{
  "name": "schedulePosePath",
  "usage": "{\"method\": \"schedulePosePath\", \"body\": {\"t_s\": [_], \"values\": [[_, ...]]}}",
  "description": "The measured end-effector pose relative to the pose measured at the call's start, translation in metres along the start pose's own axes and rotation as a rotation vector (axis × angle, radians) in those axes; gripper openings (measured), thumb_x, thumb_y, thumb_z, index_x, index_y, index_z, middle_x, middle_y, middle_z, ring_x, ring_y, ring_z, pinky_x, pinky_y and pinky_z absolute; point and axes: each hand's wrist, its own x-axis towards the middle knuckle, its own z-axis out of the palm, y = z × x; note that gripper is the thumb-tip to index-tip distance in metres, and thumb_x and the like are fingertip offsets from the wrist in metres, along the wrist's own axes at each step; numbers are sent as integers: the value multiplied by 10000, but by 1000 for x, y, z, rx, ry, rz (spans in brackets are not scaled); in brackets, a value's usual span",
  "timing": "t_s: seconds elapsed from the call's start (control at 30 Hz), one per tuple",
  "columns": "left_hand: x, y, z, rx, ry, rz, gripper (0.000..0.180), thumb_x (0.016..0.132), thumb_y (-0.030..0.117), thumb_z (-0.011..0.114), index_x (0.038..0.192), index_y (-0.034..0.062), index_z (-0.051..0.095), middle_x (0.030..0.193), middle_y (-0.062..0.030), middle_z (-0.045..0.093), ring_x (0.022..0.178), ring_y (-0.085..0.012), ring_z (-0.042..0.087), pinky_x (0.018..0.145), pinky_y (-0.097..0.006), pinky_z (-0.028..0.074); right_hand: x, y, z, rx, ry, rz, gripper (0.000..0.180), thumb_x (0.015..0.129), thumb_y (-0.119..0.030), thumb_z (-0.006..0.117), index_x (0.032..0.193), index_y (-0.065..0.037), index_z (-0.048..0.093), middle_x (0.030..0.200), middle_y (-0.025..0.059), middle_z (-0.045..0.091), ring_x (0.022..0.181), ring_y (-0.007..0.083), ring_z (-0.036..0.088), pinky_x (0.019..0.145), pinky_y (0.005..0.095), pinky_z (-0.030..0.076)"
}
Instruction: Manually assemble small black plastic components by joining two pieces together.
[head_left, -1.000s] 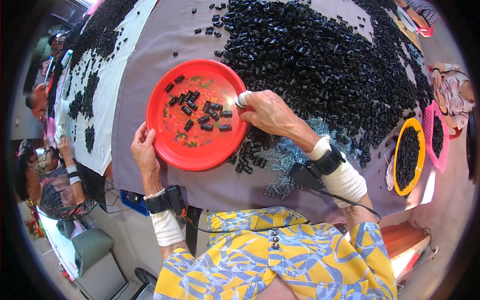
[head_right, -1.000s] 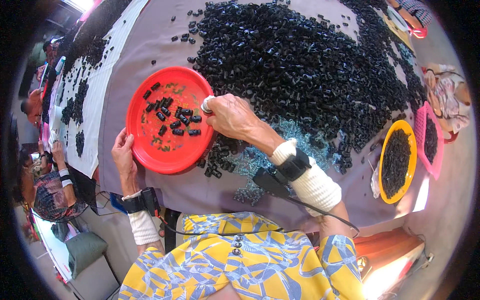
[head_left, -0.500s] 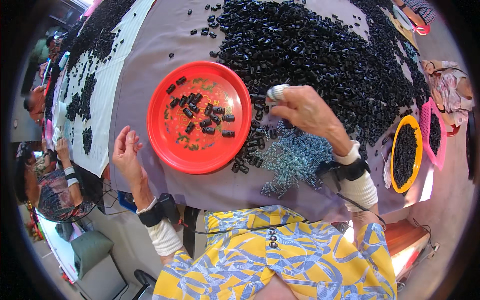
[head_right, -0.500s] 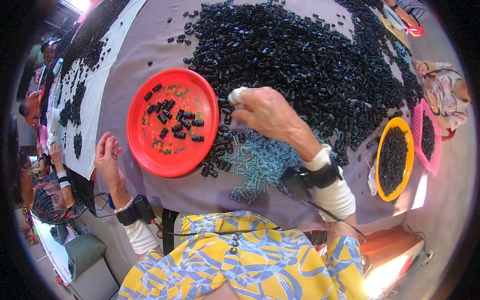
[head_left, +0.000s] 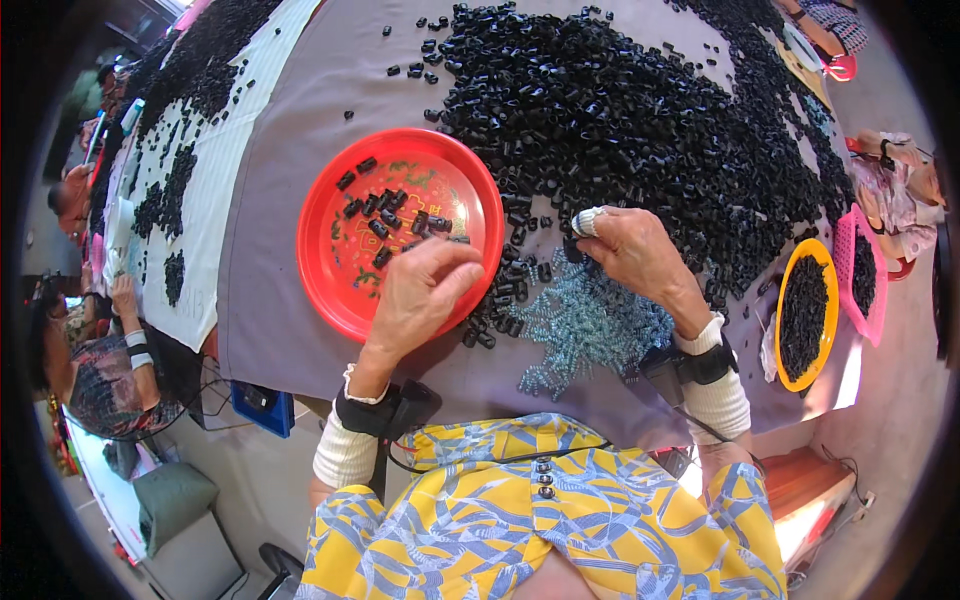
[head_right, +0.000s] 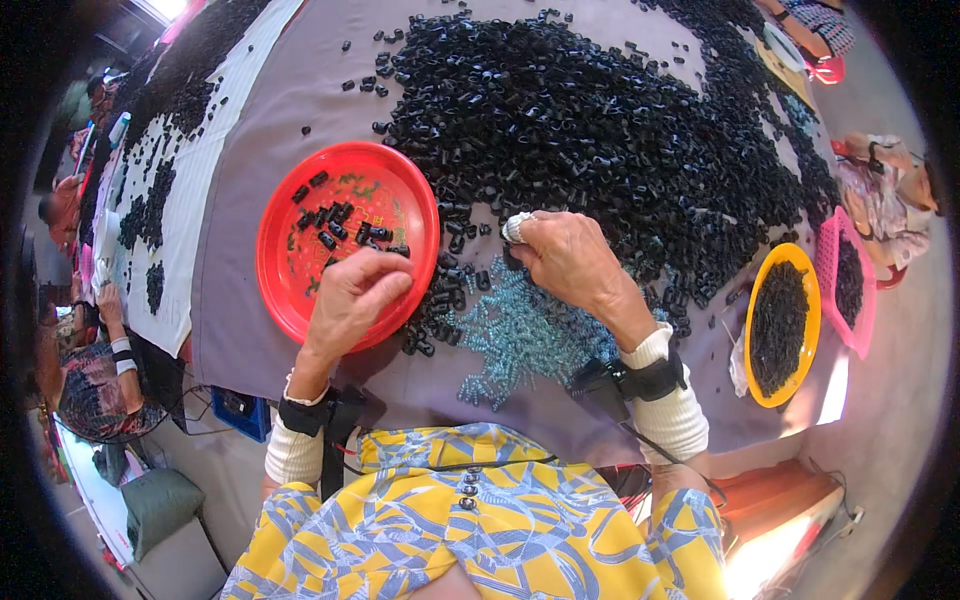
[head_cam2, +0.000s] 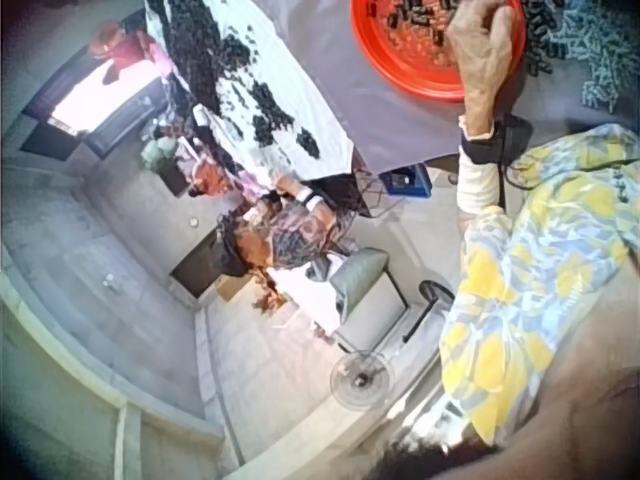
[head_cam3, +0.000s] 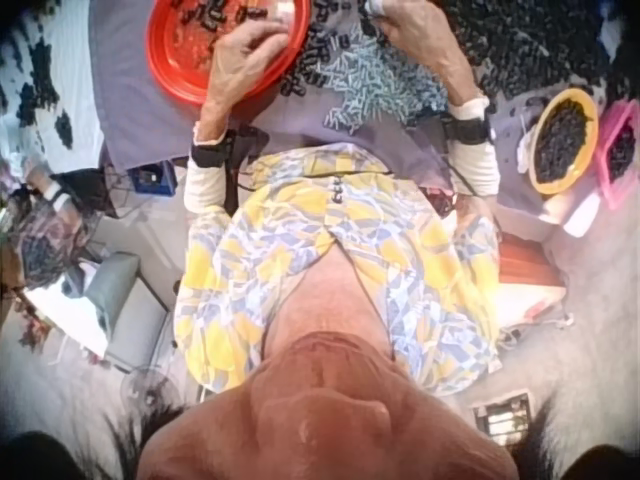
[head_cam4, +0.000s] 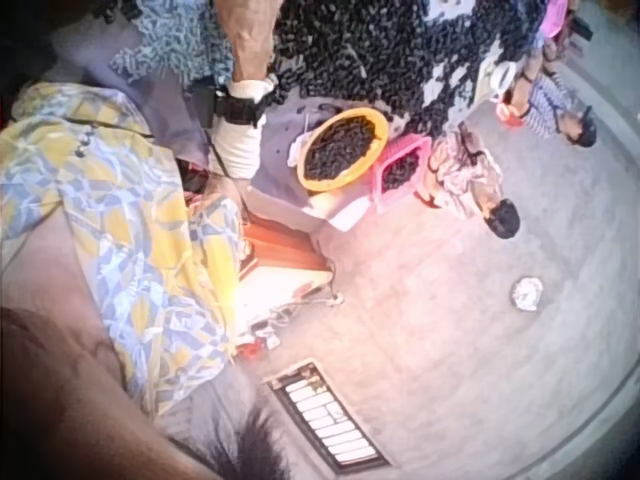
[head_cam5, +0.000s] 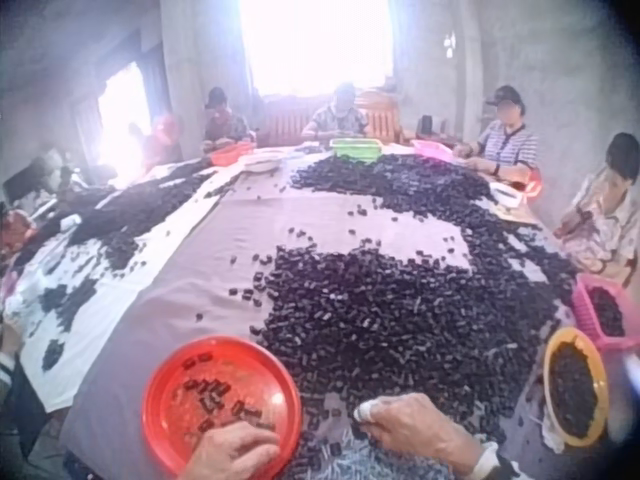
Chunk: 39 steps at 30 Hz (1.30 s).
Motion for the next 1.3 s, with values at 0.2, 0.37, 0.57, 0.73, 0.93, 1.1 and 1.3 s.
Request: {"method": "schedulePosePath", "body": {"t_s": [0.2,0.37,0.57,0.73,0.93,1.1,1.3], "values": [[-15,-19,-13,80,-139,-71,251,767,134,731,964,-8,662,837,-91,628,716,-173,634,660,-280,504,6,0,1,-54,-48,-24,96,764,-118,634,778,-29,600,758,134,628,749,335,626,647,442,504],[-21,-17,-14,195,-232,-37,361,682,119,785,987,-9,639,827,-85,606,660,-187,600,643,-299,505,8,-1,7,-20,-25,-33,121,759,-126,649,779,-19,596,744,142,608,730,343,612,632,434,493],[-24,-10,-18,317,-264,-119,327,672,124,765,942,-12,642,802,-92,607,680,-195,606,630,-301,509,7,-4,5,-63,-43,-20,94,773,-120,630,782,-27,614,759,132,637,740,329,635,647,434,510],[-31,-13,-21,264,-255,-119,324,670,127,761,937,-13,644,800,-91,610,671,-183,605,633,-288,511,4,-5,5,-63,-43,-24,91,776,-121,629,778,-31,613,754,130,637,729,323,638,645,430,513],[-32,-18,-31,235,-249,-182,332,672,124,768,948,-16,647,810,-83,611,676,-160,604,629,-280,508,2,-17,16,-76,-96,-92,94,780,-121,632,761,-36,595,752,120,639,720,319,640,621,428,507],[-32,-16,-34,276,-241,-126,338,676,136,781,949,-16,649,809,-77,610,687,-142,607,623,-276,504,2,-30,20,-131,-143,-89,143,782,-161,644,764,-36,578,735,134,636,709,301,650,596,413,501],[-33,-16,-32,157,-112,-47,278,740,143,757,944,-15,656,822,-76,624,674,-141,614,633,-267,504,-1,-38,32,-228,-153,-130,102,758,-113,624,800,-39,567,741,120,615,703,292,642,600,406,487]]}}
